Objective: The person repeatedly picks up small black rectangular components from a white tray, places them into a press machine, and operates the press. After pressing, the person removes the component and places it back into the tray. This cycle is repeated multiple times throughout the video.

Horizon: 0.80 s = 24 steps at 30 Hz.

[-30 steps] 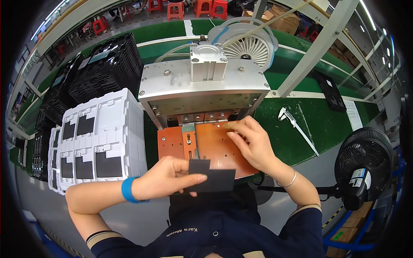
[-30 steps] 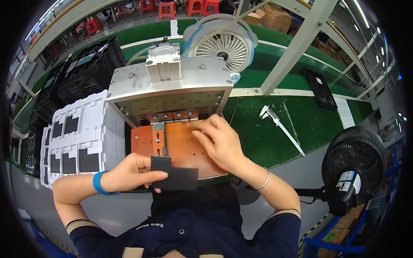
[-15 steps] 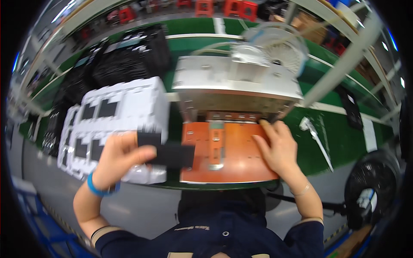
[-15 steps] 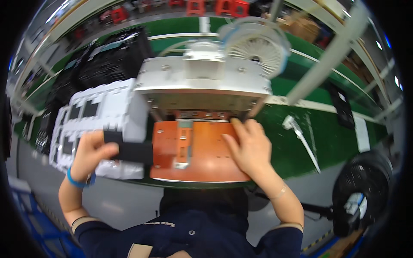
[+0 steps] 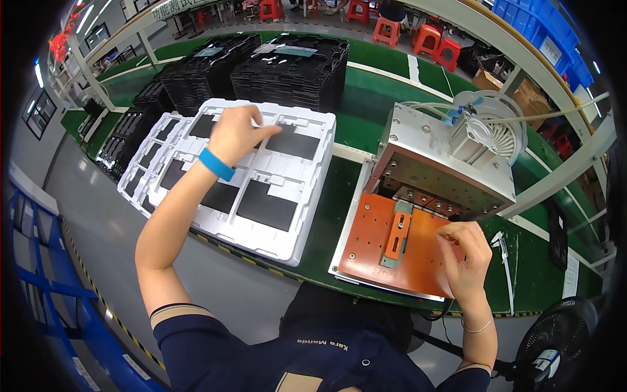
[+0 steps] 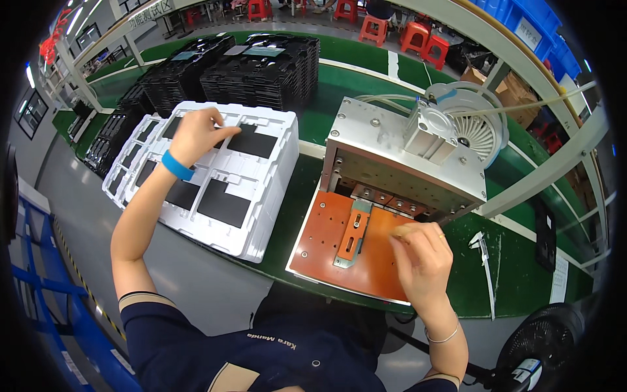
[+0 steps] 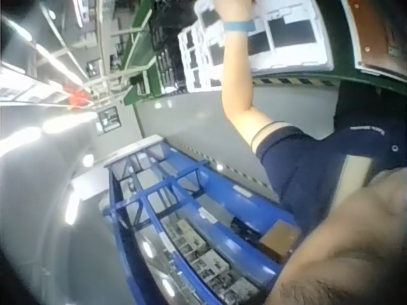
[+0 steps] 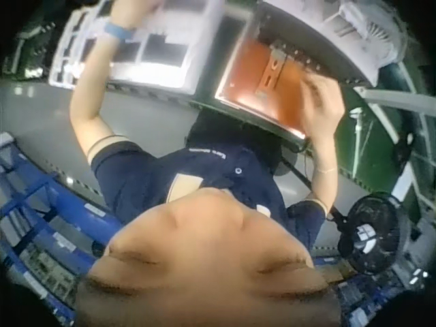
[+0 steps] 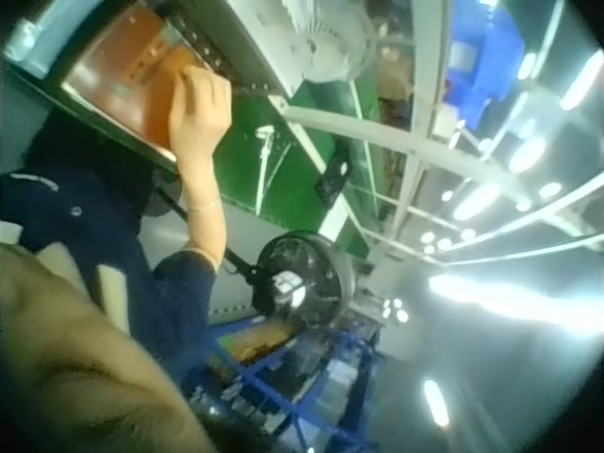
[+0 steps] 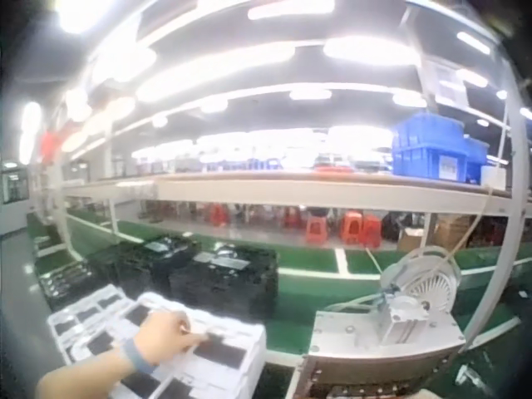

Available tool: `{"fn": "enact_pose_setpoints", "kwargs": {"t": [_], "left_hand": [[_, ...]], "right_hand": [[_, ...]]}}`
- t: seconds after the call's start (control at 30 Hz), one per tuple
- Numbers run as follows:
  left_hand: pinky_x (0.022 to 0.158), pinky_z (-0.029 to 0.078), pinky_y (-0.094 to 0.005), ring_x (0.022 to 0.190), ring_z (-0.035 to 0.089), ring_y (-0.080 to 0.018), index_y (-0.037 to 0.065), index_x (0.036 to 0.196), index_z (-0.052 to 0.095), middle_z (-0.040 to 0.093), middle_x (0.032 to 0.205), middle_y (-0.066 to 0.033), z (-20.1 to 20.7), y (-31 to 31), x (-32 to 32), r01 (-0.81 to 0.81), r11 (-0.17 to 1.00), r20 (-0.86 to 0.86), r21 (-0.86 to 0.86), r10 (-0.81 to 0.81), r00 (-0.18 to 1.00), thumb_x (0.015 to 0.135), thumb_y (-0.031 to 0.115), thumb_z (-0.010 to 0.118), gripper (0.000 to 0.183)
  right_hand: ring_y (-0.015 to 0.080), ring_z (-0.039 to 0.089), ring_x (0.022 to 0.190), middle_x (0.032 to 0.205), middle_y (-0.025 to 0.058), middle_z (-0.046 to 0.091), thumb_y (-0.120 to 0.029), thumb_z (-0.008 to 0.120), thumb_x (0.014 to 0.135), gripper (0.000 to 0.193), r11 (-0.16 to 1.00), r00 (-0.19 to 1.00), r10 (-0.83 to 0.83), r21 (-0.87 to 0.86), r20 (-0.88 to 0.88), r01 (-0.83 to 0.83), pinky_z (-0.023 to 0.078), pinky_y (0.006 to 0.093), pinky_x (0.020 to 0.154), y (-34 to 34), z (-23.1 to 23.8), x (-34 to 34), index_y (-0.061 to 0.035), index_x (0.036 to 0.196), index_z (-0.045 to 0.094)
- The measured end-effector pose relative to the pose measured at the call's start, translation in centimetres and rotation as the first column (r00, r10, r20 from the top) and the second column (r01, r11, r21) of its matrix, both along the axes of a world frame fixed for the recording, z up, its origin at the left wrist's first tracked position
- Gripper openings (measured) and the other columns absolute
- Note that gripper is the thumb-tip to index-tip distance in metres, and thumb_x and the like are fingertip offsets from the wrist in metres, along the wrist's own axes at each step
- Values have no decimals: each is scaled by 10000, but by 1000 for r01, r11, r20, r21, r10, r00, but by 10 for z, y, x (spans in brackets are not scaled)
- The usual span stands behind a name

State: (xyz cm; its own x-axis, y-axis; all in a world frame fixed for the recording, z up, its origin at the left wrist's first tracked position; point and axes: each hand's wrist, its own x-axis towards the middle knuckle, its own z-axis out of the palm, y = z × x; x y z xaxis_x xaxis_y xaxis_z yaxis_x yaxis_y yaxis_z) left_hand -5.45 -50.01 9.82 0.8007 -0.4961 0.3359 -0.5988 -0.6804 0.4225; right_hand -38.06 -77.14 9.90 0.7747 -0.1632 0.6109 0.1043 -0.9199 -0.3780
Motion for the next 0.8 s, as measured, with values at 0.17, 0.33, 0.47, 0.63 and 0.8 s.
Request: {"fn": "enact_pose_setpoints", "kwargs": {"t": [0.17, 0.33, 0.47, 0.63, 0.8], "left_hand": [[536, 436, -336, 548, 546, -230, 30, 735, 633, 560, 586, -67, 20, 52, -31, -20, 995, 227, 97, -2, 974, 771, 258, 800, 285], [786, 474, -389, 928, 560, -288, 42, 808, 643, 623, 850, -102, 1, 91, -67, 269, 951, 300, 153, -305, 904, 761, 161, 767, 179], [833, 457, -405, 921, 538, -304, 47, 831, 614, 595, 838, -95, -20, 98, -61, 324, 933, 265, 158, -357, 896, 782, 142, 735, 161], [869, 422, -408, 877, 520, -286, 61, 814, 605, 591, 819, -75, -20, 91, -52, 336, 928, 315, 163, -371, 873, 841, 176, 684, 142], [990, 402, -458, 900, 535, -273, 64, 704, 608, 569, 791, -60, -23, 95, -55, 260, 950, 447, 170, -310, 839, 848, 203, 680, 213]], "right_hand": [[247, 613, 738, 862, 78, 674, -23, 760, 744, 189, 952, 953, 302, -50, 25, -301, 494, 338, 660, 35, 25, 51, -42, 923, 702], [268, 587, 974, 1016, 72, 649, -121, 675, 843, 166, 868, 870, 492, -76, 9, -490, 494, 380, 814, 88, 5, 161, -58, 993, 646], [286, 564, 1082, 1061, 90, 652, -264, 724, 826, 329, 899, 911, 413, -159, 1, -408, 448, 417, 895, 137, -32, 274, -55, 1076, 682], [312, 525, 1169, 1139, 136, 646, -501, 773, 747, 588, 963, 909, 60, -214, -413, -161, 415, 439, 959, 172, -27, 319, -61, 1129, 689], [302, 608, 1086, 1060, 129, 692, -435, 819, 716, 569, 986, 739, 103, -30, -665, -164, 470, 425, 898, 175, 2, 327, -43, 1105, 680]]}}
